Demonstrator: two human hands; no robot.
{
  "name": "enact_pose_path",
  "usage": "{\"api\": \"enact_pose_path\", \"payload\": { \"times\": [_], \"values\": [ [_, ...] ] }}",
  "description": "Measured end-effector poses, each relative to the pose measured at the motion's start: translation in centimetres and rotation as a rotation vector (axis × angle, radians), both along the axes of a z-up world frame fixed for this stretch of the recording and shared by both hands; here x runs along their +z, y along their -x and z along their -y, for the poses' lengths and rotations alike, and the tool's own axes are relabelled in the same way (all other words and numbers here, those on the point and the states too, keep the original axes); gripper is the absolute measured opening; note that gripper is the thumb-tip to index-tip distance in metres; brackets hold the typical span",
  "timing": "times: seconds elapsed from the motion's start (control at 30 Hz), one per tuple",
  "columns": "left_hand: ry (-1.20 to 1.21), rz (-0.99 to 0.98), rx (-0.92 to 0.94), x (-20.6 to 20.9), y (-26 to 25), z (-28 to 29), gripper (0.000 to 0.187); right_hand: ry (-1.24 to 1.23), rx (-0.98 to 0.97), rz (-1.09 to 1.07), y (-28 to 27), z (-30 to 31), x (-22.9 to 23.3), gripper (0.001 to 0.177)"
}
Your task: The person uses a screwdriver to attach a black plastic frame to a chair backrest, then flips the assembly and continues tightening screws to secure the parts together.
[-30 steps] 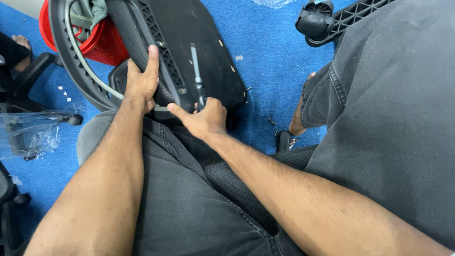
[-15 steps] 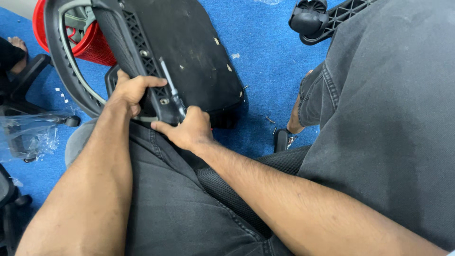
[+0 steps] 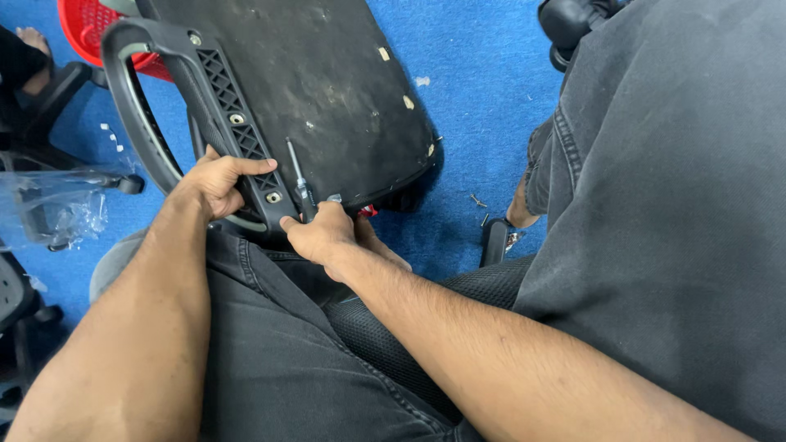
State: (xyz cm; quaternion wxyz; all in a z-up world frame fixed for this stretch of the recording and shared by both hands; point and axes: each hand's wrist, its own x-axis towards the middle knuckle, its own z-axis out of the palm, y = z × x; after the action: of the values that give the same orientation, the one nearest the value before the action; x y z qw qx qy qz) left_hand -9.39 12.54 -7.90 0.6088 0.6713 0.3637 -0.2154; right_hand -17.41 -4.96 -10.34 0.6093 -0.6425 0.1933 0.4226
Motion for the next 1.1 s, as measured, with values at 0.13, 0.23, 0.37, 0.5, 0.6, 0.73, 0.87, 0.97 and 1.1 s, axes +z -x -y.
{"api": "enact_pose_path", "payload": {
  "times": [0.13,0.23,0.37,0.5,0.6,0.73,0.87,0.97,1.1],
  "values": [
    [0.043,-0.041,0.062,-1.7,1.0,-0.7,0.083,0.083,-0.062,-0.098,0.0,-0.8,-0.4,0.050],
    [0.080,-0.078,0.098,-3.3,2.1,-1.4,0.078,0.120,-0.094,-0.171,0.4,-1.6,-1.3,0.044],
    [0.131,-0.113,0.064,-4.9,3.1,-2.3,0.075,0.180,-0.151,-0.170,0.8,-2.6,-2.4,0.049],
    [0.210,-0.097,0.124,-6.5,4.0,-2.3,0.075,0.241,0.015,-0.047,1.3,-2.6,-3.1,0.072],
    [0.139,-0.117,0.140,-6.8,4.3,-2.2,0.079,0.376,0.141,0.048,1.1,-2.4,-2.7,0.080],
    [0.131,-0.118,0.146,-6.5,4.6,-2.1,0.085,0.429,0.150,0.060,1.1,-2.5,-2.1,0.077],
    [0.110,-0.103,0.179,-6.3,4.6,-1.6,0.093,0.449,0.191,0.067,0.9,-2.3,-1.7,0.079],
    [0.099,-0.132,0.203,-6.4,4.8,-1.6,0.099,0.406,0.217,0.017,1.1,-2.4,-1.5,0.078],
    [0.072,-0.110,0.134,-6.5,4.7,-1.4,0.098,0.460,0.221,0.038,0.9,-2.1,-1.1,0.075]
  ]
}}
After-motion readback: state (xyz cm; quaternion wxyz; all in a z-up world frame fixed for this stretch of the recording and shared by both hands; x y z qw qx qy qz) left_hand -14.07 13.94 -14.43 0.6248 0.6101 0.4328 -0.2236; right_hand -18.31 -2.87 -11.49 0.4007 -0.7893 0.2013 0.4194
